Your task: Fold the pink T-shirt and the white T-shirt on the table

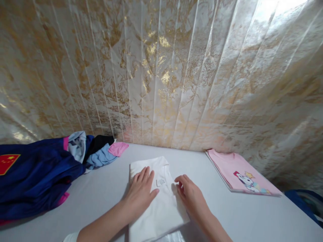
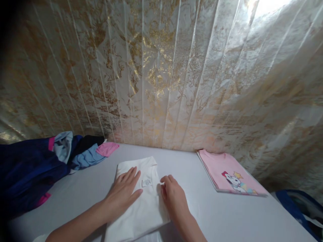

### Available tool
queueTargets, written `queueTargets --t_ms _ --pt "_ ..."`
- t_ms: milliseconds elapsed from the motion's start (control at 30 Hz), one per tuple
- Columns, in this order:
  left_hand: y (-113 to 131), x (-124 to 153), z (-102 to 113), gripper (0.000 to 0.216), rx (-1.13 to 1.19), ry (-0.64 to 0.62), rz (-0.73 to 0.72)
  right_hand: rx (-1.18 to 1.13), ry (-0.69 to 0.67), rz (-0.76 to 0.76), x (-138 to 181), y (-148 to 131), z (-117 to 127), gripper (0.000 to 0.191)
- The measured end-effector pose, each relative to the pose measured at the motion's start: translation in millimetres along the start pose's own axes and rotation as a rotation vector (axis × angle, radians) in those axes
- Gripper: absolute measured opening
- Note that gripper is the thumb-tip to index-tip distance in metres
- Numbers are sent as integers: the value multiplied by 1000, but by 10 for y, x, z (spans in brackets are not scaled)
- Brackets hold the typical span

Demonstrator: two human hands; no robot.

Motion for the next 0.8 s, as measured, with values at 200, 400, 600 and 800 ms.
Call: queueTargets --t_ms 200,400,600,800 --pt "31 82 -143 60 -34 82 -36 -92 -97 -81 -46 145 -164 13" --pt "50 62 -93 61 -11 15 -46 -12 -143 -80 -74 106 -62 23" --pt "36 -219 -112 62 44 8 -137 104 -111 -90 -120 253 -34 24" --pt "36 -400 75 36 185 96 -299 54 31 143 -8 60 177 24"
Point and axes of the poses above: each hand's wrist, its own x-axis away from the middle knuckle, its own z-axis out of the back of the hand, y = z × x, the point moved 7 cm from there along -x, towards the middle knuckle, and after that the axes turned 2 degrees about -y, right-handed, at the moved point
